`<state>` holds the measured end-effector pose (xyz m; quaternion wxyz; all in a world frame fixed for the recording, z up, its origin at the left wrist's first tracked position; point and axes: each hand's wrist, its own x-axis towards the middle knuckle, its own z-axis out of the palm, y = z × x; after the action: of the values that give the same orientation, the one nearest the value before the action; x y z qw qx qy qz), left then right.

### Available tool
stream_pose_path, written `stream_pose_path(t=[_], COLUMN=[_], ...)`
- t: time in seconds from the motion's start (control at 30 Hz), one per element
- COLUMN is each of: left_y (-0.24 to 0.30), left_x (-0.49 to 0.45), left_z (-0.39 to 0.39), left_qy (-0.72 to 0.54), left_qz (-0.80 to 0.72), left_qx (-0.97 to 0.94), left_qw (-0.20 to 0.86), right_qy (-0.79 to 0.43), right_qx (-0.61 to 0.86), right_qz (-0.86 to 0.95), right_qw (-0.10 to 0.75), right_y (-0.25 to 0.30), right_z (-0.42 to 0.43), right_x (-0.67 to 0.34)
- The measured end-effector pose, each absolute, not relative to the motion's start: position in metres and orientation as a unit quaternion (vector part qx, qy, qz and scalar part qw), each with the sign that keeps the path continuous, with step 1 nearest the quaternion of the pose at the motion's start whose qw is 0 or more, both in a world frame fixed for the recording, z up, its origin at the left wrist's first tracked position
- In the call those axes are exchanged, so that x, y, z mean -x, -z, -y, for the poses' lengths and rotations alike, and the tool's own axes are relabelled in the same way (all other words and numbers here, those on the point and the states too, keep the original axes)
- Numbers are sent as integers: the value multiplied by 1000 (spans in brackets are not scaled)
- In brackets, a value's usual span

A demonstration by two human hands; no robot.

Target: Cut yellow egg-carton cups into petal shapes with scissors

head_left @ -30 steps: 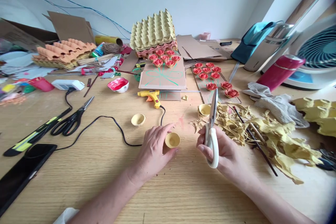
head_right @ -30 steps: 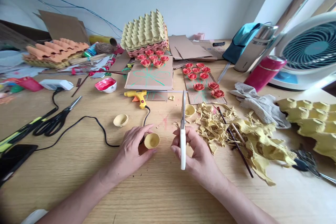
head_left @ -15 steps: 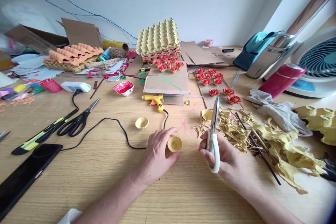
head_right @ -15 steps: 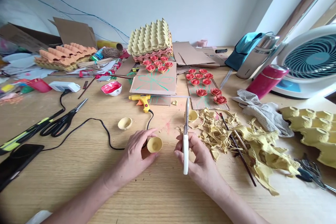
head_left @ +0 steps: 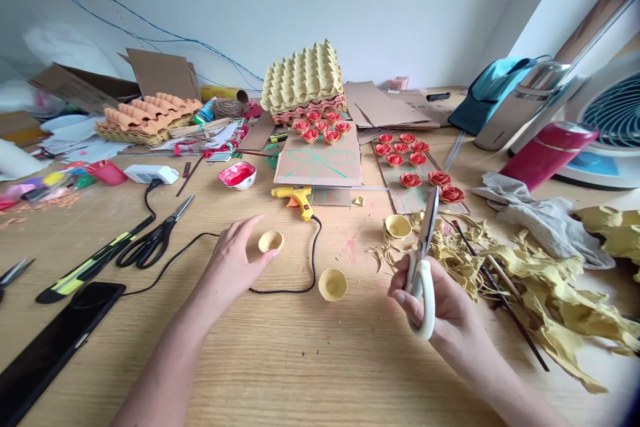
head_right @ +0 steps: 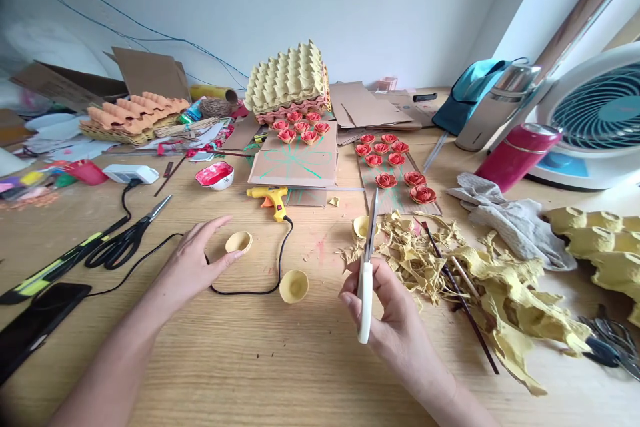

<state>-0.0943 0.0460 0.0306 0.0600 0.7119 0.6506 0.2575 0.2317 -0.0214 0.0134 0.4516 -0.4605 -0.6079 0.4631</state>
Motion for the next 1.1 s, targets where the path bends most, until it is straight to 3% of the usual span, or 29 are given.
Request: stream_pose_path(t=[0.1, 0.53, 0.8, 1.1], left_y=[-23, -17, -47, -30], left_x=[104, 100, 33, 9], left_z=[-51, -55, -18, -9], left_qy=[-223, -210, -253, -226], left_qz=[-639, -610, -516, -495], left_qx=[-730, -762, -801, -812], left_qw=[94, 51, 168, 212], right_qy=[-465, -481, -486, -480], right_qx=[462, 451, 429, 429], right_qz=[610, 597, 596, 610], right_qw=[445, 456, 473, 462], right_y=[-13, -17, -22, -29], right_z=[22, 23, 25, 27], right_x=[-232, -229, -226, -225])
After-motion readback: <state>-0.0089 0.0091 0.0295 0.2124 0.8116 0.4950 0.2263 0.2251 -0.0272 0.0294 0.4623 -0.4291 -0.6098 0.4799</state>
